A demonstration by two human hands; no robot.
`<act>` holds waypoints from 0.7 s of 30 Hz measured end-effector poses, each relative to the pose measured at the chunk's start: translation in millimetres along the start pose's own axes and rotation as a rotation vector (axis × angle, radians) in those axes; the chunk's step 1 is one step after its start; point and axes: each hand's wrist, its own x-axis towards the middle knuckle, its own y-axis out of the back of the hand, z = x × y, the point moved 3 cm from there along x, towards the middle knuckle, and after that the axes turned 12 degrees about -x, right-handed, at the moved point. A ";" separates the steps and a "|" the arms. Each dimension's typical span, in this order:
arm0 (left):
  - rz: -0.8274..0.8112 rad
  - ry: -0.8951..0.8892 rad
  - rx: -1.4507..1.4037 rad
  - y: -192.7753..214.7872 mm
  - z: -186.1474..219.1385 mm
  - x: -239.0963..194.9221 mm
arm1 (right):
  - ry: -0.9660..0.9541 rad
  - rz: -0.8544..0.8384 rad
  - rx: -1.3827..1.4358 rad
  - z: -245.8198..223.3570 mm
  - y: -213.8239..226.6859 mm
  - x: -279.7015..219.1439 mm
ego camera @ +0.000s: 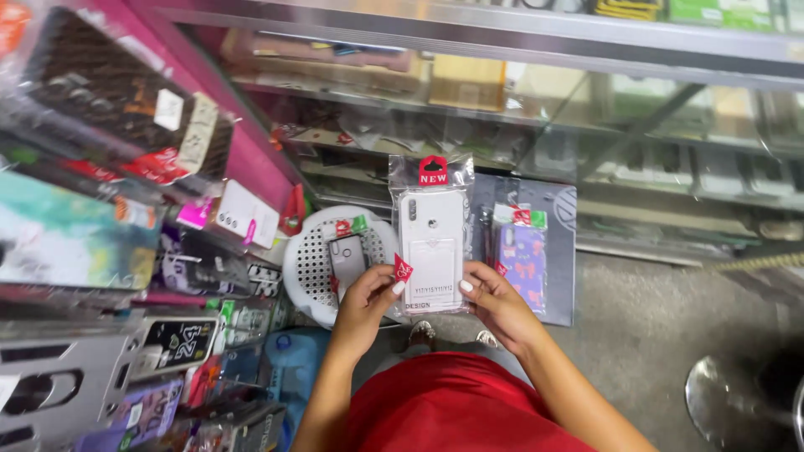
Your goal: Inspecting and repackaging various mobile phone cases at a retail counter.
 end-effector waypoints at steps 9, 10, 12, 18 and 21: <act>-0.194 0.019 -0.073 -59.8 18.1 5.2 | 0.093 0.123 0.089 -19.0 27.8 -52.4; -0.202 0.018 -0.071 -66.2 20.4 10.0 | 0.100 0.128 0.090 -21.0 33.3 -54.7; -0.200 0.061 -0.056 -80.4 21.9 9.0 | 0.122 0.110 0.116 -22.5 40.8 -69.4; -0.208 0.041 -0.095 -110.2 21.1 16.9 | 0.165 0.132 0.143 -42.4 60.8 -78.2; -0.189 0.024 -0.059 -122.8 20.1 19.1 | 0.151 0.142 0.155 -44.0 69.8 -81.3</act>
